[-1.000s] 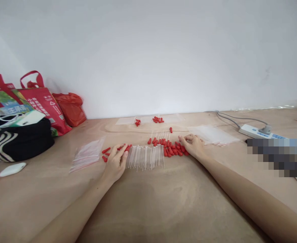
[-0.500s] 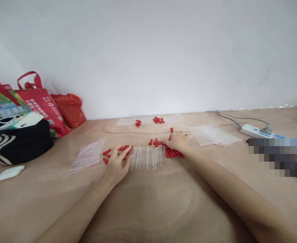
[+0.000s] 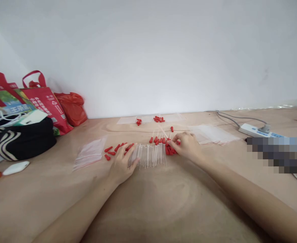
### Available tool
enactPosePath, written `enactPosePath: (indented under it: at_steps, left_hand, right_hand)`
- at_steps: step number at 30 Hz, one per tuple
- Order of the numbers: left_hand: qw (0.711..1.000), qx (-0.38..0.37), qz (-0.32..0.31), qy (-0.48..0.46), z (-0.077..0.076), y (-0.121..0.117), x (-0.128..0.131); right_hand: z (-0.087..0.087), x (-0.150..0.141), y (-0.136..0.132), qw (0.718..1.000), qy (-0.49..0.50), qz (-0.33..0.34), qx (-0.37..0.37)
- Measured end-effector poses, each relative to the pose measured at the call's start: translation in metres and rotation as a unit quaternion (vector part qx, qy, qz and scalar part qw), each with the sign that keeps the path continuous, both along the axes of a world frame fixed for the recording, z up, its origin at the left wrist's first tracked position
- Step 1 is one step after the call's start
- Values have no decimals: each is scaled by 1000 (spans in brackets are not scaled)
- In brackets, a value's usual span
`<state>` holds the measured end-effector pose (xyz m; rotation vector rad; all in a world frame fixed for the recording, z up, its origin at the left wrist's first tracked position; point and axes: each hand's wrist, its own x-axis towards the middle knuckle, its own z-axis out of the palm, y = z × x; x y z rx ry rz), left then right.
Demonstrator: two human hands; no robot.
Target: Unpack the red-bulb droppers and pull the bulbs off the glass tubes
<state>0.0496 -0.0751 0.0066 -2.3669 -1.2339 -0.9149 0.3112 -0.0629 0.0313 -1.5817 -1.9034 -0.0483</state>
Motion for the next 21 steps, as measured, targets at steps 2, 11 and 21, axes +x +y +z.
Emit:
enactPosePath:
  at_steps: [2, 11, 21]
  left_hand:
    - [999, 32, -10, 16, 1, -5, 8]
    - [985, 146, -75, 56, 3, -19, 34]
    - [989, 90, -92, 75, 5, -22, 40]
  right_hand:
    - [-12, 3, -18, 996, -24, 31, 77]
    - [-43, -14, -41, 949, -89, 143, 268]
    - [-41, -22, -41, 935, -152, 147, 284]
